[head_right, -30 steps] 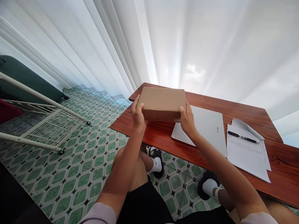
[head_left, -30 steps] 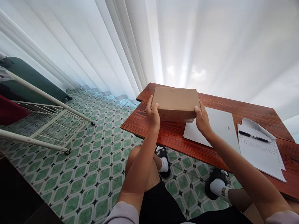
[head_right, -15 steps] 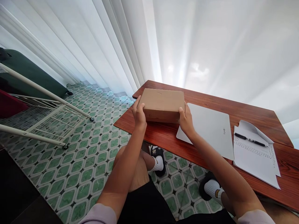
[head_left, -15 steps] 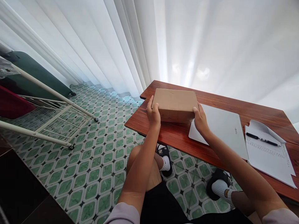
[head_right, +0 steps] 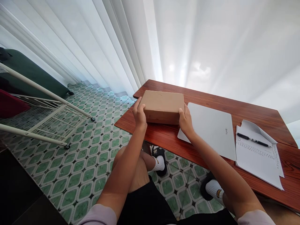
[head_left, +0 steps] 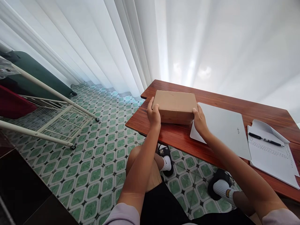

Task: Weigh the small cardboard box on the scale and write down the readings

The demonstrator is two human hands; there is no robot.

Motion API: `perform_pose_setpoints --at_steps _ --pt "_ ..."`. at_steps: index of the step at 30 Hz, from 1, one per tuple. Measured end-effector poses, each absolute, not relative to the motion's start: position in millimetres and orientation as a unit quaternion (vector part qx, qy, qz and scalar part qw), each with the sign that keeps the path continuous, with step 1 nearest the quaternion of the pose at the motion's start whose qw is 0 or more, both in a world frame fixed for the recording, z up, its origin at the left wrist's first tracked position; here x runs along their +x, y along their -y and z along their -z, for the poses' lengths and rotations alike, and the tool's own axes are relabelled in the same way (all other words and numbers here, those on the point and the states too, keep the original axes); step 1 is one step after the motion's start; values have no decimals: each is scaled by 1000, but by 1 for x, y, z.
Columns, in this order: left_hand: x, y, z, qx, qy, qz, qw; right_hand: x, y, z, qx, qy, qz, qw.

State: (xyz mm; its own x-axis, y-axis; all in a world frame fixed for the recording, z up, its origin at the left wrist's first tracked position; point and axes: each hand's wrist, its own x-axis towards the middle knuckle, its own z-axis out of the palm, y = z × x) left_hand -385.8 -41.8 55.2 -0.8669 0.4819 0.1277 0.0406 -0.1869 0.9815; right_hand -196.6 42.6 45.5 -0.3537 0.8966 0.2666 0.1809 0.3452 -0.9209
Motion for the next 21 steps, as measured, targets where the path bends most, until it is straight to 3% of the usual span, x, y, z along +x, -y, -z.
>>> perform_pose_setpoints --at_steps 21 --pt "-387 48 -50 189 -610 -750 174 -196 -46 -36 -396 718 -416 392"
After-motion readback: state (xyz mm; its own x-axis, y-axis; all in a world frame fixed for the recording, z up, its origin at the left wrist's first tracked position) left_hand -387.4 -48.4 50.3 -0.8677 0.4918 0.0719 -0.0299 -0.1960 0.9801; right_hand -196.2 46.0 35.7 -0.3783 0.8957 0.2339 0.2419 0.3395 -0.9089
